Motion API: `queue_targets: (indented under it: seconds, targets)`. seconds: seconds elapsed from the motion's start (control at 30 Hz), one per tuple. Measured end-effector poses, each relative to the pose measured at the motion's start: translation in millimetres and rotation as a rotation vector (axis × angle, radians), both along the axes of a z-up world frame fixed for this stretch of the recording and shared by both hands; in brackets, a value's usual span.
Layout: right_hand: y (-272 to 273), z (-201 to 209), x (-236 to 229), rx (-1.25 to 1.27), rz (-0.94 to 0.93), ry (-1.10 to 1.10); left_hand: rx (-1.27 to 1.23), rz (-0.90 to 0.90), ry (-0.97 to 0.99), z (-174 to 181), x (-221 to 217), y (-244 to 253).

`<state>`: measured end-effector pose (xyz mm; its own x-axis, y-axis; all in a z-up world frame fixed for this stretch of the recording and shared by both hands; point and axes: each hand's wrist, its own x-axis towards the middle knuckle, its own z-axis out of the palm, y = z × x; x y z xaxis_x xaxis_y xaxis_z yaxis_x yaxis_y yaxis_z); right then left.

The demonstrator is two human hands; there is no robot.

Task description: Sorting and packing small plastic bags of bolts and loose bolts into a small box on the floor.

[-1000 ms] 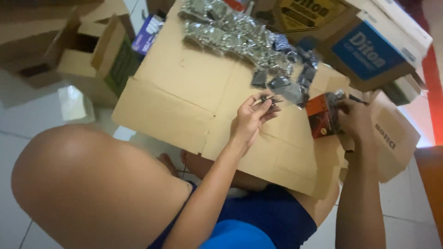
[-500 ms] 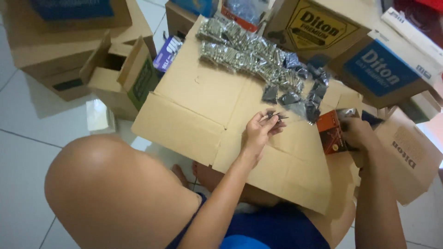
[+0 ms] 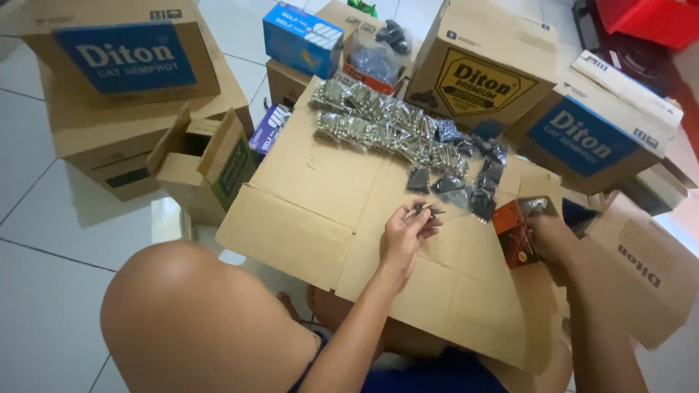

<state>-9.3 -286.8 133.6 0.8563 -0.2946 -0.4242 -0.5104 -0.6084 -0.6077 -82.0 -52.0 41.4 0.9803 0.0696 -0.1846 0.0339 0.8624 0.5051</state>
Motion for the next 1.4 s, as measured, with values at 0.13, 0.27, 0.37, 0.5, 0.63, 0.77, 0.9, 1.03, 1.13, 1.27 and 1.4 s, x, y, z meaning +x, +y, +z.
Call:
queue_targets:
  seconds: [0.13,0.27,0.37,0.5,0.63,0.77,0.9,1.03,1.13,1.27,1.4]
  targets:
    - [-8.5,-9.9,-2.1,0.012,0.094,-0.095,0.010,-0.010,0.040,0.1,0.0,-1.2]
    - [1.1,-1.6,-8.4,0.121,-0.007,-0.111,0.007,-0.017,0.032,5.9,-2.2,0.2]
    - [9.8,12.9,-9.2,0.059,-0.036,0.068,-0.011,-0.003,0.017,-5.3,1.7,-3.2]
    - [19.6,22.6,-18.9,0.060,0.013,0.022,0.049,0.046,0.024,-17.1,10.6,-8.3]
    - [6.3,11.3,-11.9,-0.014,0.125,-0.040,-0.025,-0.006,0.003,0.6,-0.5,-0.8]
    - [-44.5,-14.2,14.5,-0.503,0.534,-0.079,-0.003,-0.008,-0.015,1.4,-1.3,-1.0]
    - [-69.6,-24.3,11.8,-0.472,0.494,-0.205,-0.004,-0.029,-0.090,-23.0,6.4,-8.9]
    - [-67.3,-35.1,-3.4,-0.629,0.462,-0.312,-0.004,-0.103,-0.138,-17.3,2.6,-11.6]
    - [-54.7,-35.7,-33.5,-0.663,0.385,-0.545,-0.011,-0.180,-0.154,-12.9,-10.7,-17.5]
    - [-37.8,-23.8,-71.7,-0.684,0.250,-0.927,0.030,-0.283,-0.204,-26.4,-6.5,-28.1]
    - [-10.2,7.5,-115.9,-0.305,0.236,-0.695,0.095,-0.316,-0.180,-18.8,-15.1,-32.2]
